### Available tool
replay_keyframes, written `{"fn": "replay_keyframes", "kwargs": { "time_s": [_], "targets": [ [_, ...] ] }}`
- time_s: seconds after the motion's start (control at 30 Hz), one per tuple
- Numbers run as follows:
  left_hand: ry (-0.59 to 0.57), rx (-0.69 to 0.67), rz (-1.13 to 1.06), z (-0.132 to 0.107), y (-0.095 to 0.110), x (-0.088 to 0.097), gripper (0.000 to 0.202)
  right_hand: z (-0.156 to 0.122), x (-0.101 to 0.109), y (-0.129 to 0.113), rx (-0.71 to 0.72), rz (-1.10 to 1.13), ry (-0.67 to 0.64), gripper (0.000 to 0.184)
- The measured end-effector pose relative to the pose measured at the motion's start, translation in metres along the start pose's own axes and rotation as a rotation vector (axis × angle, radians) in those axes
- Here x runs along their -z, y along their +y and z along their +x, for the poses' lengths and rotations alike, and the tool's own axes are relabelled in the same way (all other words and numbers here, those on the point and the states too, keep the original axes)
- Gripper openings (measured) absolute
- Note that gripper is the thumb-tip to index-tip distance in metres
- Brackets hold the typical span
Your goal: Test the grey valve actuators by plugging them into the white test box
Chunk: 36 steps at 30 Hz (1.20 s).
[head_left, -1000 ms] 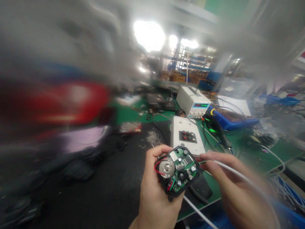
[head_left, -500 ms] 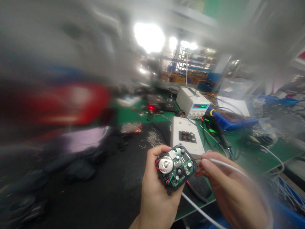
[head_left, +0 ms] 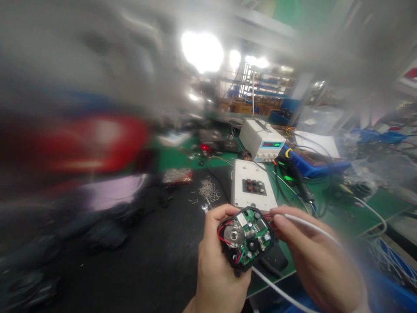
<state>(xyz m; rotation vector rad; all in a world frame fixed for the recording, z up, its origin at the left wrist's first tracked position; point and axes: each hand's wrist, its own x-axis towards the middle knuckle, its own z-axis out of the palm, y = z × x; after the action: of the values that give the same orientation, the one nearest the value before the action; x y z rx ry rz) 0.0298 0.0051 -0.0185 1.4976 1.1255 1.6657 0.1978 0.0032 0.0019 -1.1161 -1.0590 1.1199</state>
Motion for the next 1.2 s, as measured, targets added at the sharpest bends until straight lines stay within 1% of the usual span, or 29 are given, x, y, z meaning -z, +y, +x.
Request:
{"fn": "replay_keyframes", "kwargs": {
  "time_s": [0.07,0.13,0.2,0.23,0.27,0.3,0.37,0.43,0.47,0.57,0.67,0.8,0.93,1.2],
  "targets": [
    [-0.018,0.023,-0.008,0.0,-0.002,-0.001,0.052,0.005,0.003,-0.001,0.019,-0.035,0.028,0.026],
    [-0.055,0.068,-0.009,0.003,-0.006,0.0,0.052,0.017,0.01,-0.004,0.064,-0.146,0.08,0.028],
    [-0.129,0.096,0.012,0.011,-0.011,0.002,0.055,0.037,0.021,-0.006,0.145,-0.292,0.145,0.032],
    [-0.176,0.081,0.037,0.016,-0.013,0.003,0.055,0.05,0.027,-0.006,0.191,-0.353,0.173,0.033],
    [-0.222,0.036,0.075,0.023,-0.016,0.003,0.055,0.064,0.032,-0.005,0.231,-0.399,0.194,0.034],
    [-0.267,-0.036,0.125,0.03,-0.019,0.003,0.052,0.078,0.036,-0.003,0.255,-0.428,0.206,0.034],
    [-0.342,-0.212,0.243,0.045,-0.024,-0.002,0.046,0.102,0.041,0.002,0.271,-0.458,0.206,0.032],
    [-0.419,-0.357,0.362,0.059,-0.03,-0.011,0.04,0.119,0.041,0.009,0.265,-0.472,0.191,0.029],
    [-0.457,-0.404,0.417,0.065,-0.033,-0.016,0.038,0.125,0.04,0.012,0.262,-0.473,0.183,0.028],
    [-0.54,-0.477,0.52,0.075,-0.041,-0.032,0.033,0.13,0.035,0.018,0.25,-0.453,0.163,0.03],
    [-0.58,-0.493,0.545,0.079,-0.047,-0.041,0.028,0.129,0.034,0.02,0.244,-0.445,0.148,0.031],
    [-0.593,-0.493,0.587,0.08,-0.052,-0.042,0.026,0.129,0.033,0.021,0.267,-0.477,0.147,0.029],
    [-0.59,-0.5,0.619,0.081,-0.054,-0.039,0.029,0.131,0.032,0.023,0.308,-0.537,0.142,0.023],
    [-0.623,-0.524,0.675,0.085,-0.05,-0.042,0.026,0.132,0.032,0.027,0.368,-0.602,0.133,0.017]
  ]
}}
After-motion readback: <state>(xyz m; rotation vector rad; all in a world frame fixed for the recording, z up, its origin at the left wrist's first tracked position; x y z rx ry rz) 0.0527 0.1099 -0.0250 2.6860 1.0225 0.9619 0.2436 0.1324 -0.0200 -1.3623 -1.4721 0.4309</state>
